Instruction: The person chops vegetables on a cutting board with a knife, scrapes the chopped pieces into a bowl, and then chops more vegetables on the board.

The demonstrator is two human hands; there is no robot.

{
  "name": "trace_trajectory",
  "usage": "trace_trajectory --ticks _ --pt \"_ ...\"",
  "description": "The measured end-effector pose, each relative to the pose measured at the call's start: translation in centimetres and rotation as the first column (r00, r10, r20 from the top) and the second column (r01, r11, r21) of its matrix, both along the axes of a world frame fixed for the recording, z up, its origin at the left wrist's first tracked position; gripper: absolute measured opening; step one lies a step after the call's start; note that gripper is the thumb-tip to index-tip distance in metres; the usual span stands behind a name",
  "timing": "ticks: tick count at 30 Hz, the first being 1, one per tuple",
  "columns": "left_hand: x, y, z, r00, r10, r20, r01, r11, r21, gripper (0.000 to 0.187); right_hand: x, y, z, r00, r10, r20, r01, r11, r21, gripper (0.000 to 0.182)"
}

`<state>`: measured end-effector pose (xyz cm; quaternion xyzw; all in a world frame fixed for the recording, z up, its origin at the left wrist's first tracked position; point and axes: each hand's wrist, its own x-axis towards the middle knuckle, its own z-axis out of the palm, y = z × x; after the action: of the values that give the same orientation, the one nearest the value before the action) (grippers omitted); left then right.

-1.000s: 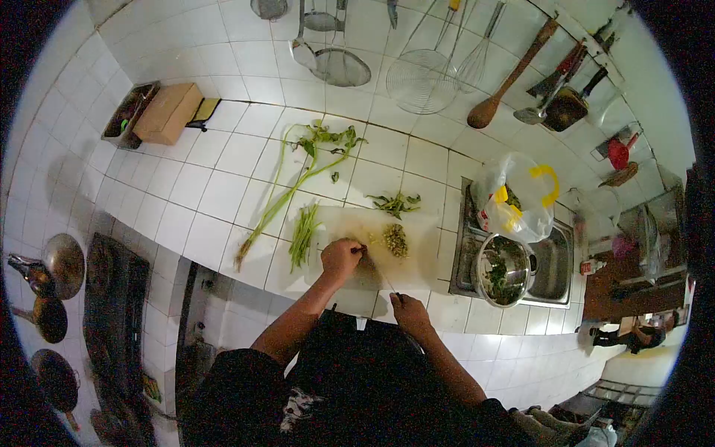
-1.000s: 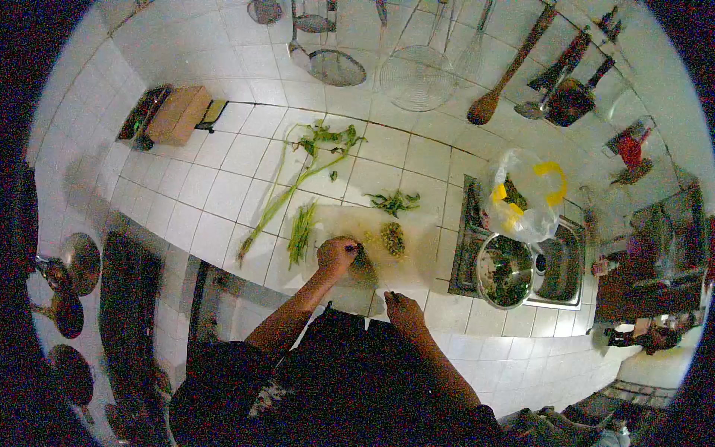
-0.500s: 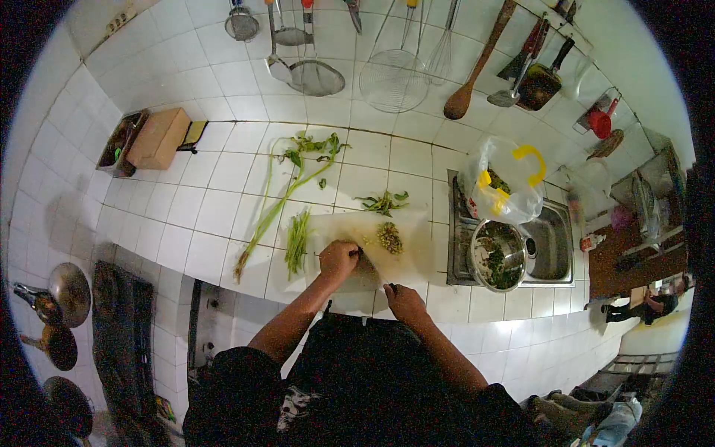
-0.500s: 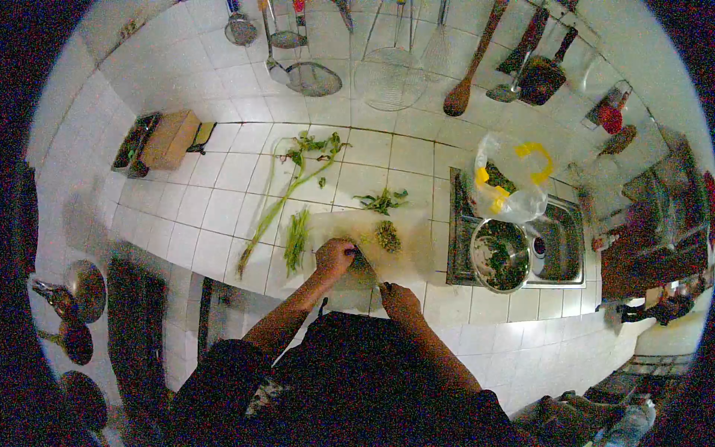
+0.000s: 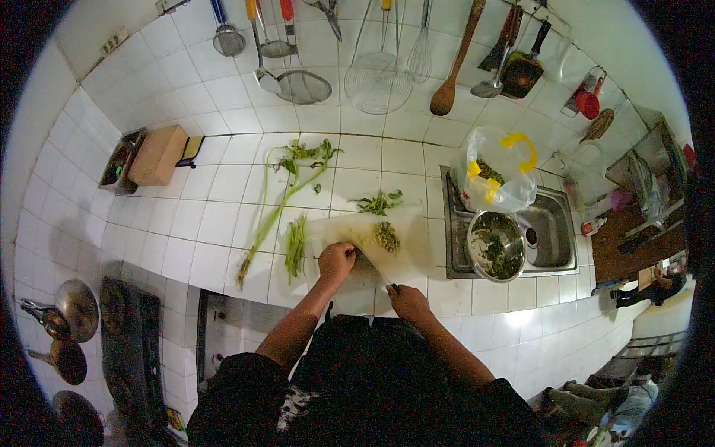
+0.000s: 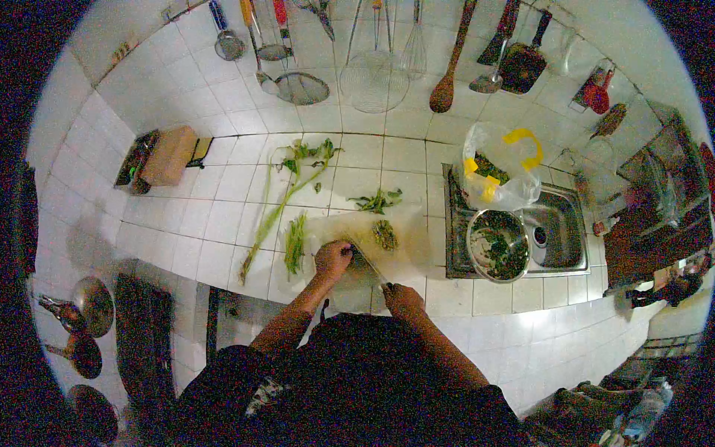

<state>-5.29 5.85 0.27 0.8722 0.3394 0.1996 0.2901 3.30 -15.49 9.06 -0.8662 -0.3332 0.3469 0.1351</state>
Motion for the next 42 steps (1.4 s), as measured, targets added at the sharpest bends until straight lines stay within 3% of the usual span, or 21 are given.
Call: trace_trajectory --ticks 7,9,13,17,20,23,24,28,30,33,40,42 --pt "0.2 -0.4 -0.1 0.999 0.047 -0.023 -0.049 0.995 -0.090 0.020 0.5 -1.6 -0.3 0.999 -0.043 0.026 0.044 0.998 -0.033 0.054" --pt "-0.1 -0.4 0.0 0.999 0.028 0.036 -0.029 0.999 0.039 0.021 0.4 -0.6 -0.7 0.999 -0.047 0.011 0.047 0.999 0.007 0.056" --pt "-0.1 -0.1 0.3 0.999 -0.045 -0.026 0.046 0.998 0.049 0.021 0.1 2.6 -2.3 1.000 -0.026 0.011 0.024 0.990 0.140 0.049" --pt "-0.1 -0.4 0.7 1.000 -0.018 0.008 0.018 0.999 0.037 0.018 0.4 3.2 -1.1 0.996 0.036 0.076 -0.042 0.996 0.083 0.043" --pt "-0.2 -0.6 1.8 1.000 -0.015 0.022 0.015 1.000 -0.006 0.014 1.2 1.6 -2.7 0.990 -0.112 0.092 0.105 0.992 0.076 0.043" --pt "0.3 -0.6 2.1 0.998 -0.025 0.057 0.026 1.000 -0.015 0.012 2.3 0.1 -0.8 0.996 -0.064 0.069 0.060 0.997 0.055 0.049" --pt "0.4 -0.6 1.9 0.998 -0.030 0.053 0.030 0.999 -0.010 0.011 2.3 -0.1 -0.9 0.984 -0.177 0.029 0.177 0.984 0.005 0.055" --pt "1.9 -0.3 1.2 0.998 -0.034 0.057 0.030 0.997 0.076 0.015 1.3 -0.9 -0.5 0.980 -0.198 0.013 0.198 0.980 0.013 0.057" --pt "2.5 0.0 0.9 0.997 -0.064 -0.051 0.068 0.994 0.087 0.018 0.5 -0.8 0.1 0.979 -0.201 -0.028 0.202 0.979 0.027 0.057" --pt "3.0 0.2 0.6 0.998 -0.022 -0.063 0.029 0.994 0.109 0.019 -0.2 -1.1 -1.1 0.975 -0.213 -0.065 0.219 0.970 0.109 0.058" --pt "2.6 0.3 0.4 0.998 -0.069 -0.014 0.070 0.996 0.055 0.018 -0.8 -1.1 -1.9 0.980 -0.198 -0.036 0.201 0.975 0.099 0.058" --pt "2.5 0.2 0.5 0.997 -0.067 -0.034 0.070 0.994 0.086 0.019 -0.6 -0.5 -2.1 0.984 -0.158 -0.079 0.171 0.967 0.190 0.058"
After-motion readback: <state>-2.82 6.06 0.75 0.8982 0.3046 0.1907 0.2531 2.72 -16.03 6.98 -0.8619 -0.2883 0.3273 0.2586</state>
